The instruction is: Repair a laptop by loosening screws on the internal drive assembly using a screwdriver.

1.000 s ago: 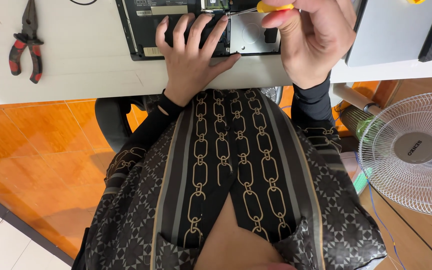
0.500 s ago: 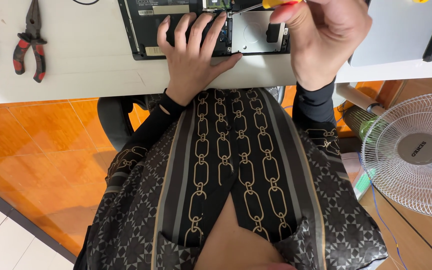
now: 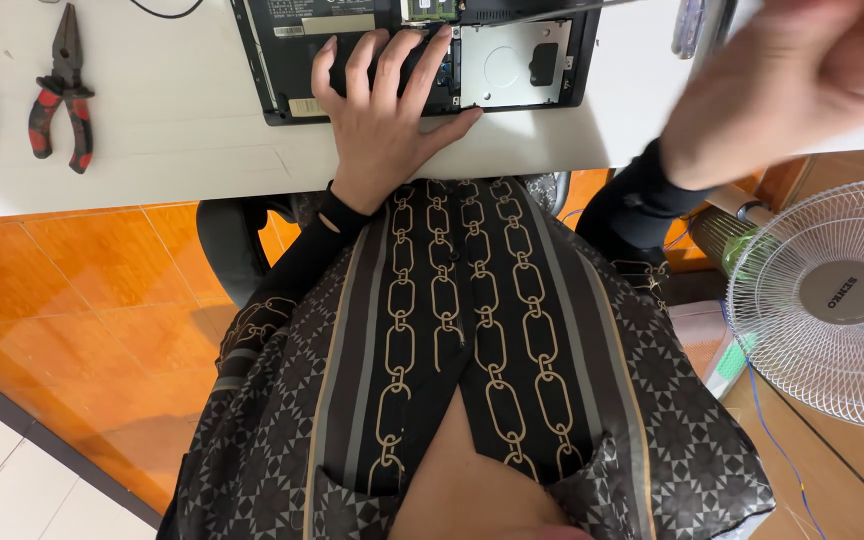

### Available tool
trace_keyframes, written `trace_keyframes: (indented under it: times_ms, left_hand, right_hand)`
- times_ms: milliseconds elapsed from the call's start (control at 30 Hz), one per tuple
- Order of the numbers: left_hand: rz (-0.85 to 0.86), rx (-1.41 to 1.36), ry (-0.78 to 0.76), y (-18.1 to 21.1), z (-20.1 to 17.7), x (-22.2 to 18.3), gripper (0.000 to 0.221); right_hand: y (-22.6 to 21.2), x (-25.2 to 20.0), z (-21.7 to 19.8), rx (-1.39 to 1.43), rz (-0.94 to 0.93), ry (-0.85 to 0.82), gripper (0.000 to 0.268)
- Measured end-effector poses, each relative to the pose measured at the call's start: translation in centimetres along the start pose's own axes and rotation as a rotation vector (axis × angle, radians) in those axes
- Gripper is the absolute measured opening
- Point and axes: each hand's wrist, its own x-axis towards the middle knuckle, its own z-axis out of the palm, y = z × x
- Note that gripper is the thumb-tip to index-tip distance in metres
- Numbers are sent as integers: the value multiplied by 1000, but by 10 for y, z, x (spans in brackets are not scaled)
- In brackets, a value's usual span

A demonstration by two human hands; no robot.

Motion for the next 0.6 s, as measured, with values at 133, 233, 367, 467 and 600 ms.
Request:
trace_keyframes:
  times_ms: [133,233,367,467,600]
  left_hand:
    - [30,38,5,3,-6,6,65]
    - [78,91,11,2,-8,7,62]
    - [85,132,-21,3,-4,8,68]
    - [96,171,-32,4,-6,10,66]
    - [72,181,-26,5,-6,10,64]
  right_hand:
    - [77,-30,-214,-141,-170,126,25]
    - [127,-52,-379,-396,-259,103,46]
    - [99,-84,-455,-371,-61,292,31]
    - [68,-104,-456,-524,-102,417,22]
    - [48,-115,-437,-799,-186,384,19]
